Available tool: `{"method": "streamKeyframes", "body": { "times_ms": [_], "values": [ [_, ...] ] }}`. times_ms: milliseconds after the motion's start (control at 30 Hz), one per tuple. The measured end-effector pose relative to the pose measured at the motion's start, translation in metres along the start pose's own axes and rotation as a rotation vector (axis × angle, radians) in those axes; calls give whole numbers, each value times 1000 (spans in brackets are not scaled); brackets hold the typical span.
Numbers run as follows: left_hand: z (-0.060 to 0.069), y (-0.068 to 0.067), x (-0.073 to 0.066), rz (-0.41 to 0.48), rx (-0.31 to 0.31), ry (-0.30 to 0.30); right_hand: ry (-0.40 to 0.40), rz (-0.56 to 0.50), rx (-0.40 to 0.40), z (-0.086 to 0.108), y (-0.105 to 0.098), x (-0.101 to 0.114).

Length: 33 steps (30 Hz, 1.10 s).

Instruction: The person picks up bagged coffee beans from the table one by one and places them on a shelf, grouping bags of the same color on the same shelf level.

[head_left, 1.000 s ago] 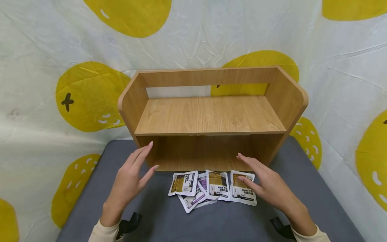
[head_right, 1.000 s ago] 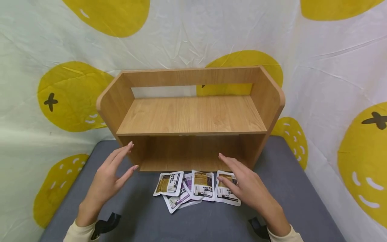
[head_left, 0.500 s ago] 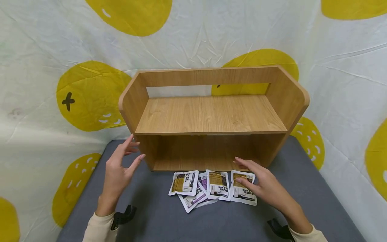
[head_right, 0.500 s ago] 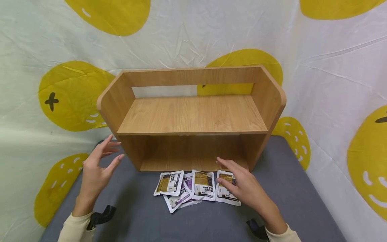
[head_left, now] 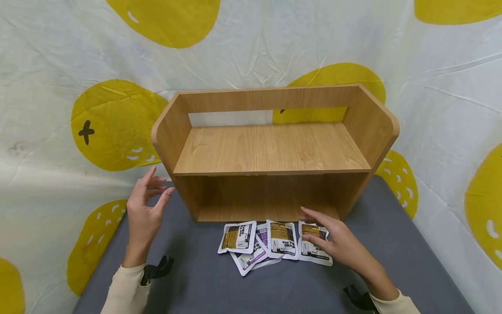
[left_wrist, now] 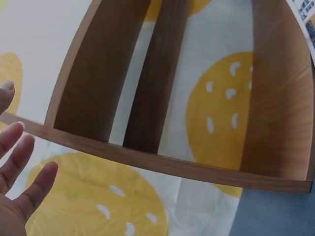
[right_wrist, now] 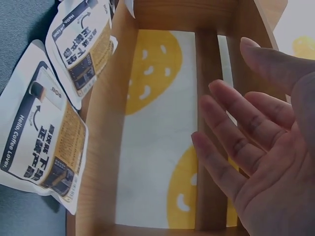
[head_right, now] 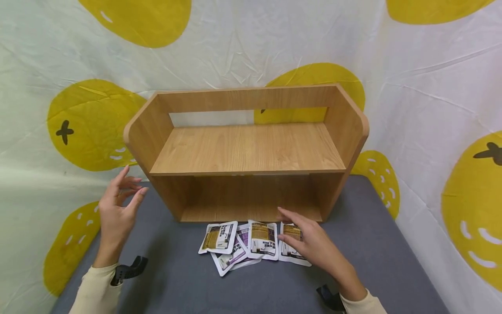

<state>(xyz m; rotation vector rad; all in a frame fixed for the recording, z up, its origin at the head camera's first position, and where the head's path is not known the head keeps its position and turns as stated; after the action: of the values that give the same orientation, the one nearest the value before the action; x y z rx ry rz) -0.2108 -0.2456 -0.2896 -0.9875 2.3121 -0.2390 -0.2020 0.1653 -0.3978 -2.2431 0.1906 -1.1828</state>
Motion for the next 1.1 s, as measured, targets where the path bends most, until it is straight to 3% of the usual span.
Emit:
{"method": "streamKeyframes", "body": {
  "times_ms": [267, 633, 800, 1100],
  "values": [
    [-11, 2, 12, 27, -6, -68, 7, -100, 28, -1, 5, -9],
    [-18, 14, 54, -17, 1, -134, 69, -98, 90, 0, 13, -33],
    [-22, 18, 58, 0, 10, -123, 83, -92, 105, 4, 12, -52],
    [-28, 23, 56, 31, 4, -109, 215, 20, 141, 16, 9, -87]
  ]
}}
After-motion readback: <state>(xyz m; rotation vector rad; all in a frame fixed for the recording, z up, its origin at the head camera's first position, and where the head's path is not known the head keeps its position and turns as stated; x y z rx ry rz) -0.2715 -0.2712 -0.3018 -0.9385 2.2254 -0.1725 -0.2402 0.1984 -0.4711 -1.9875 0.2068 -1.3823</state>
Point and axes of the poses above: each hand's wrist, its own z-axis away from the middle knuckle, its own y-axis out of the palm, x = y × z, the point moved 10 cm from there along -z, towards the middle knuckle, and after that the axes turned 12 degrees about -z, right-handed, at the moved point
